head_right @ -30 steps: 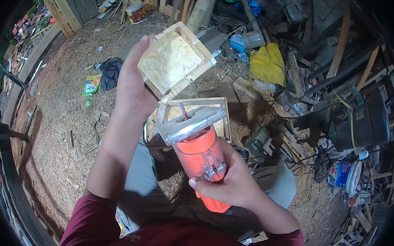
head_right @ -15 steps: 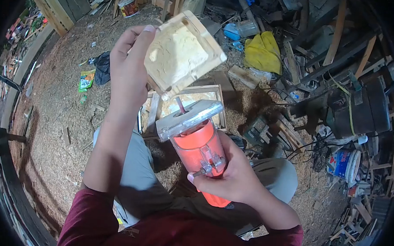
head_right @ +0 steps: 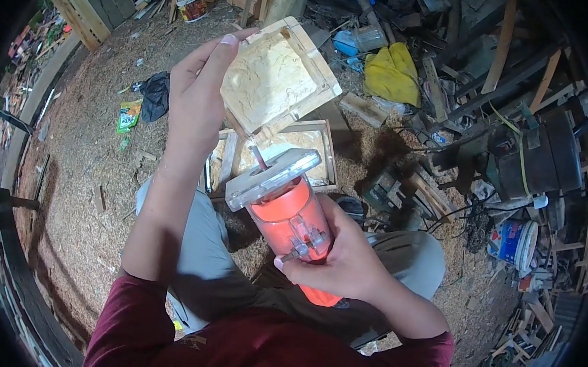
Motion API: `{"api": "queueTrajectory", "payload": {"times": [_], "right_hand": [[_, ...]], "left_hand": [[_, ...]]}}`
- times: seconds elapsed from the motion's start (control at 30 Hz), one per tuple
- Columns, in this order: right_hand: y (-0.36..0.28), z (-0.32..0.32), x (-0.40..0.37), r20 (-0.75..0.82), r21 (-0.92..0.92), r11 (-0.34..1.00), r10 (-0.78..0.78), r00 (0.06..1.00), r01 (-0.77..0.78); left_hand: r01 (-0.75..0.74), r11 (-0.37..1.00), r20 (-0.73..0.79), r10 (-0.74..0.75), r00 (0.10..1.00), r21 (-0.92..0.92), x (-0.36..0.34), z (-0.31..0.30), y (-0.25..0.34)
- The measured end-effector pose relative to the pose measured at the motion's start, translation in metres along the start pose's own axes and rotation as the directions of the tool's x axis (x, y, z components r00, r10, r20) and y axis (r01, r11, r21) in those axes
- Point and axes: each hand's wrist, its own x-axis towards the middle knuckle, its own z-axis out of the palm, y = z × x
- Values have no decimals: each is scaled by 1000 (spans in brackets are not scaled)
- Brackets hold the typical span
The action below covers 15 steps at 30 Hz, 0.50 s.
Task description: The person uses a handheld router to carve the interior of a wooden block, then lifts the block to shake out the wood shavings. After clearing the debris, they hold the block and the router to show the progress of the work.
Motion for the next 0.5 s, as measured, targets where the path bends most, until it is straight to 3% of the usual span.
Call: {"api": "queueTrajectory", "payload": {"times": [0.5], "right_hand": [[1,0,3,-6,-44,999,-4,1000,4]], "left_hand": [[54,997,18,-55,998,56,-4,3,1]]}}
